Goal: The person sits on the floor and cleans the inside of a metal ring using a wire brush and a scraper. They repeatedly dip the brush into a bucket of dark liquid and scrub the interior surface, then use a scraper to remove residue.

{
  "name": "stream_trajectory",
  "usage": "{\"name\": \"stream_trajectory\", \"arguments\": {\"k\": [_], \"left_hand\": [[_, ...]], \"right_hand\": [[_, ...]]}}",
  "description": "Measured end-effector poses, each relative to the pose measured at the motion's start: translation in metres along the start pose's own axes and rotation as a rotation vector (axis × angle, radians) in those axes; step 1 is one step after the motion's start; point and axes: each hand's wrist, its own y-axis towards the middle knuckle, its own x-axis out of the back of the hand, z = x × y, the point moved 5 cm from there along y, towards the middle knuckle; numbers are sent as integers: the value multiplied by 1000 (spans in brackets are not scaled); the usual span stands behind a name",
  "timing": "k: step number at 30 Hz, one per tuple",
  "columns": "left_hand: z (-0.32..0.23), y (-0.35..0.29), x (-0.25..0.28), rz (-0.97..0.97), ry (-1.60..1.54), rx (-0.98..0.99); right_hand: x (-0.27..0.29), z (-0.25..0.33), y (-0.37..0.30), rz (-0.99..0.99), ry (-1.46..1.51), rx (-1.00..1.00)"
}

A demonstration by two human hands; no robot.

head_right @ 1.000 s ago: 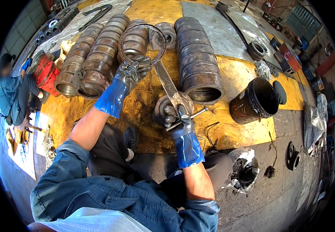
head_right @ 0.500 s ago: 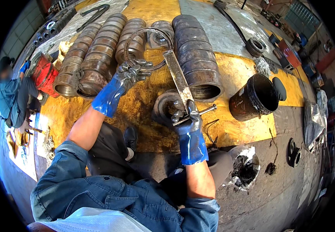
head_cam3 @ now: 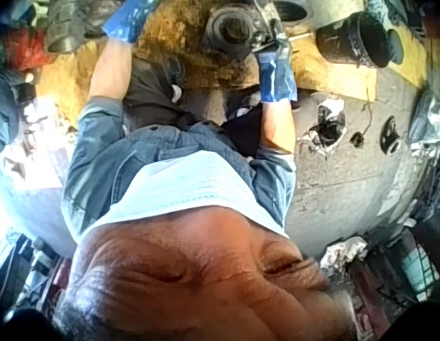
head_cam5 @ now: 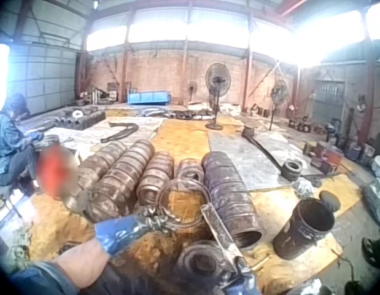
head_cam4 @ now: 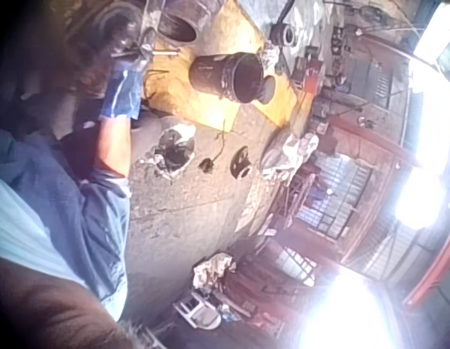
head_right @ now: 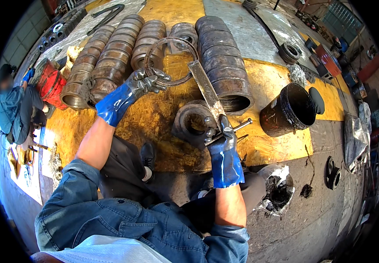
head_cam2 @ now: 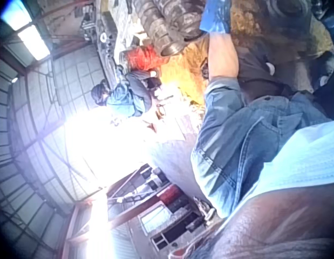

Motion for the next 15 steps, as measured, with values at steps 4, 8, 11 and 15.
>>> {"name": "stream_trajectory", "arguments": {"k": [4, 8, 11, 15], "left_hand": [[3, -4, -1, 29, 74, 20], [10, -8, -3, 73, 155, 59], [13, -11, -5, 99, 196, 76], [20, -10, -9, 135, 226, 90]], "right_hand": [[2, 1, 1, -53, 21, 47], [-11, 6, 0, -55, -88, 17], [-19, 7, -5, -144, -306, 67], [-44, -1, -13, -228, -558, 108]]}}
